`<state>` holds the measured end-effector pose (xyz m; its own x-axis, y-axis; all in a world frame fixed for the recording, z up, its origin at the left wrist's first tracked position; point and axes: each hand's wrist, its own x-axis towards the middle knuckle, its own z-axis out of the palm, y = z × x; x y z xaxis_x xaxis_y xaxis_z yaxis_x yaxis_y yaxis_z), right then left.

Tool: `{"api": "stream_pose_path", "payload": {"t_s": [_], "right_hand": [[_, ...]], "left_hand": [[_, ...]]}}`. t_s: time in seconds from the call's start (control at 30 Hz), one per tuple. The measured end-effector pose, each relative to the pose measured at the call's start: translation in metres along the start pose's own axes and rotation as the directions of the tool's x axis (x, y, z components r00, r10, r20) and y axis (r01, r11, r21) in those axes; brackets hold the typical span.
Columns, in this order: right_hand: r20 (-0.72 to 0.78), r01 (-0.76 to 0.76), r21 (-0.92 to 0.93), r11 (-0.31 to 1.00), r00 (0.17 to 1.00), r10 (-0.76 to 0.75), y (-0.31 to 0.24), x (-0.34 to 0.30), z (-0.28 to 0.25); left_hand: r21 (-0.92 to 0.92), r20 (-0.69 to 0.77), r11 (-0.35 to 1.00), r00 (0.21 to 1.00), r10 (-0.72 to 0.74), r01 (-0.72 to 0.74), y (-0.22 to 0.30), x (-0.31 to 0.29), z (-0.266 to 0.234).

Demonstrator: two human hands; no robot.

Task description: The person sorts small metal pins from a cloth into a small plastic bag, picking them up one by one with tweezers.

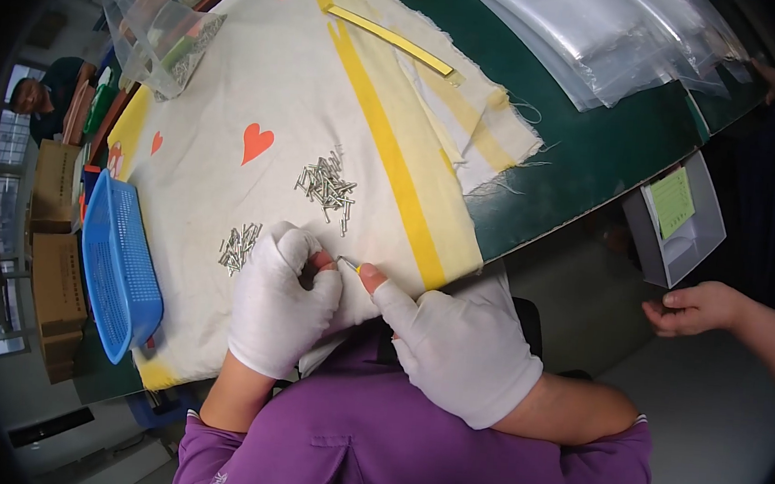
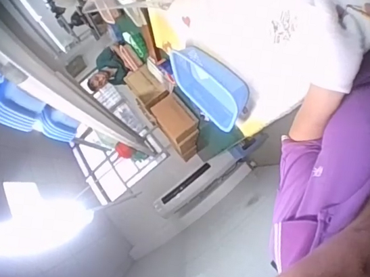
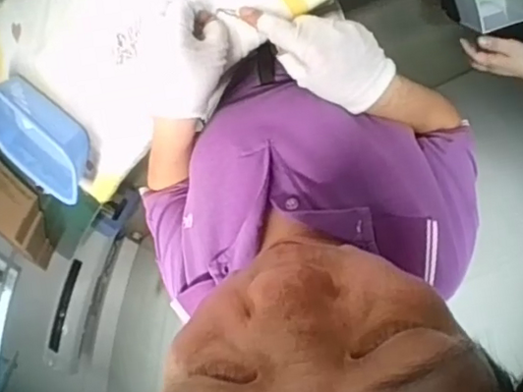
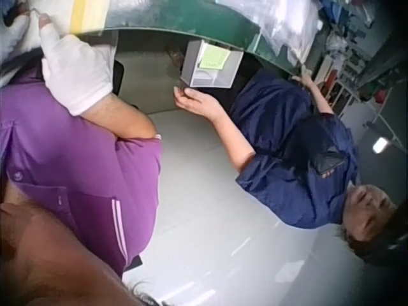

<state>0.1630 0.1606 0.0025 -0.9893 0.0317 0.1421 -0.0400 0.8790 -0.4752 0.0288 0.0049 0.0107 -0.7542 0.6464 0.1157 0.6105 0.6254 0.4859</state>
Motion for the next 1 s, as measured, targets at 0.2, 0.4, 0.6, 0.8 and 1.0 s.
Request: {"api": "stream_pose_path", "payload": {"t_s": [0.2, 0.4, 0.6, 0.8, 1.0], "right_hand": [[0.062, 0.01, -0.105, 0.994, 0.998, -0.004, -0.006, 0.004, -0.01], [0.015, -0.022, 0.011, 1.0, 1.0, 0.022, -0.001, 0.004, -0.004], [-0.04, -0.122, 0.046, 0.991, 0.992, 0.124, 0.009, -0.003, -0.004], [-0.043, -0.129, 0.097, 0.987, 0.99, 0.134, 0.005, 0.0, -0.001], [0.025, -0.115, 0.11, 0.987, 0.993, 0.113, 0.004, -0.003, -0.002]], "left_hand": [[-0.031, 0.031, 0.999, 1.0, 0.006, -0.005, 0.002, 0.002, -0.001], [-0.038, 0.025, 0.999, 1.0, 0.016, -0.015, 0.0, 0.0, -0.004], [0.112, -0.053, 0.987, 0.992, -0.112, 0.117, -0.034, -0.009, -0.032], [0.08, -0.12, 0.983, 0.977, 0.174, -0.165, -0.022, 0.015, -0.017], [0.058, -0.06, 0.98, 0.979, 0.196, -0.193, -0.019, 0.023, -0.007]]}}
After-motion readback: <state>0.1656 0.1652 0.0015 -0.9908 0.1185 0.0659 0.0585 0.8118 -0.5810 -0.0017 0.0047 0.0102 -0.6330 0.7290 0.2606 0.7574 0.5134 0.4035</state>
